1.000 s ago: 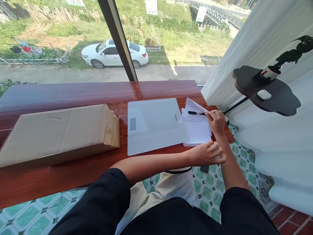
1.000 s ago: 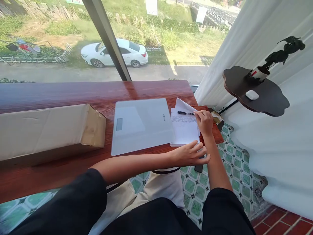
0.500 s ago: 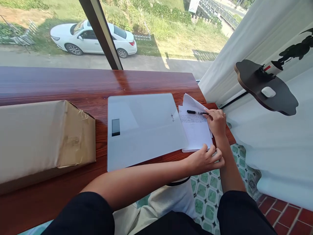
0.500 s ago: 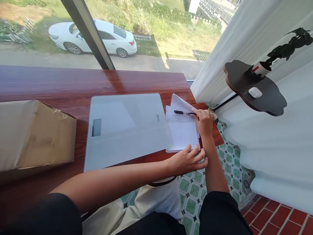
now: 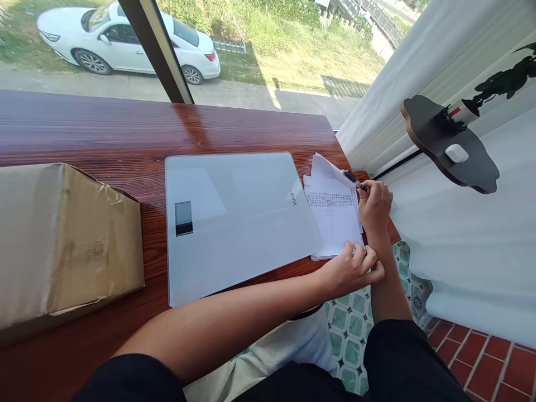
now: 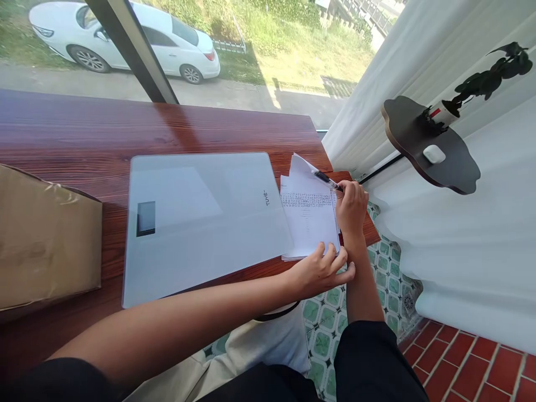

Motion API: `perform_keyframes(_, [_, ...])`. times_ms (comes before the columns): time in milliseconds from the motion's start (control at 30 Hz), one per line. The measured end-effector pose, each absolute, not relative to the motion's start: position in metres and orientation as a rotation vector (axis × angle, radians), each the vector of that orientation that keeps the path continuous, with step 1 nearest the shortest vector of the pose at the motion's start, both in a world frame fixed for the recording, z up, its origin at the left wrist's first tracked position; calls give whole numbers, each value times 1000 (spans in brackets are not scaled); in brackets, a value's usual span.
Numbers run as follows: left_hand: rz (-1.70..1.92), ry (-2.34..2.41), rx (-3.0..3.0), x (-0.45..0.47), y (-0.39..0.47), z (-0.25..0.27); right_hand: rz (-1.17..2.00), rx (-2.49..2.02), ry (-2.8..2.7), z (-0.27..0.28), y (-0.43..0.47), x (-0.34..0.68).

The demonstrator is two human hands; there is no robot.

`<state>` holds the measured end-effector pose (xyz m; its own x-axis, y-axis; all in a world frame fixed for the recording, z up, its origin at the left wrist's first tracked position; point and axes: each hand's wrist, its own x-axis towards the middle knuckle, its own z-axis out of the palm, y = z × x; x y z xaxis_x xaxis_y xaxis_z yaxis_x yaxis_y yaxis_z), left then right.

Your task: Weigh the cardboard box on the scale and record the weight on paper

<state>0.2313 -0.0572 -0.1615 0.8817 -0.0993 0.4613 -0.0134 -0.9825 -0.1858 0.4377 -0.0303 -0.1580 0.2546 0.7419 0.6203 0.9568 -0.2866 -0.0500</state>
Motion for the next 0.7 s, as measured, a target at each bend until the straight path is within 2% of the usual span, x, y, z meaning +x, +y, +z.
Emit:
perform_keyframes(167, [-707,75,-2867,230,-58,-161,-514,-1885,-1352,-149,-38,435])
perform_keyframes(467, [-662,77,-2923,231,-60,-162,81,-1530,-1193,-155,-46,448])
perform_keyframes(600, [-638,93,-2935,230,-59,-159,368,-1584,-1095,-149,-46,437])
perform_keyframes(700, [-616,107,-2951,230,-57,-158,427,-1688,-1140,-145,-45,430])
